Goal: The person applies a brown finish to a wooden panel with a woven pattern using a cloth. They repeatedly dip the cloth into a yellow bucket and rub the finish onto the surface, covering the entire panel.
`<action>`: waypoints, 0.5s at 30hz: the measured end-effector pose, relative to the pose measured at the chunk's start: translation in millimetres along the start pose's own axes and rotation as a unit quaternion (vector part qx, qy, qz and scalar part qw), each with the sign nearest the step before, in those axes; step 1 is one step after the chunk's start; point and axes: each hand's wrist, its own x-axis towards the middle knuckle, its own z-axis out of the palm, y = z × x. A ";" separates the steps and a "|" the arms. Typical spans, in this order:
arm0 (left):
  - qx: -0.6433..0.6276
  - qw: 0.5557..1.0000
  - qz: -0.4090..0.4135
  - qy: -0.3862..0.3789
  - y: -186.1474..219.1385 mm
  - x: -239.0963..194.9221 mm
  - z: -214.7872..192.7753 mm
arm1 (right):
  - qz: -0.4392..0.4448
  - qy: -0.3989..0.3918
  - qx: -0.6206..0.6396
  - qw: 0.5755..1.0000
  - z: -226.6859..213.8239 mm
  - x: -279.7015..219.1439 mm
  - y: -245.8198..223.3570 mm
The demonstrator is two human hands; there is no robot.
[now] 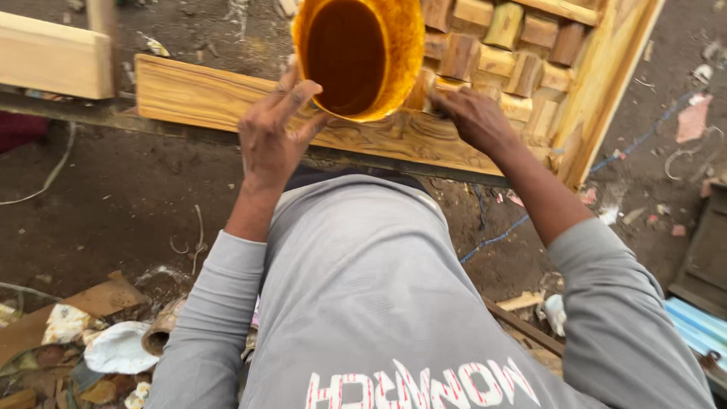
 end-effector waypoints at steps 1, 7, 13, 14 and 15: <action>-0.007 1.000 -0.007 0.003 1.1 -1.0 2.3 | 0.032 -0.019 0.008 0.999 -1.1 -2.8 0.9; 0.003 1.000 -0.023 0.004 -3.0 -1.4 7.8 | -0.002 0.116 0.085 0.990 19.1 27.1 -21.1; 0.000 1.000 -0.022 0.014 -4.5 -3.7 7.6 | 0.130 0.115 0.005 0.985 31.7 31.9 -41.7; -0.016 0.999 -0.025 0.016 -4.6 -1.9 8.8 | 0.122 0.149 0.013 0.981 29.5 30.7 -40.8; -0.018 0.999 -0.022 0.018 -5.5 0.5 11.0 | 0.114 0.182 0.021 0.976 27.1 30.1 -38.5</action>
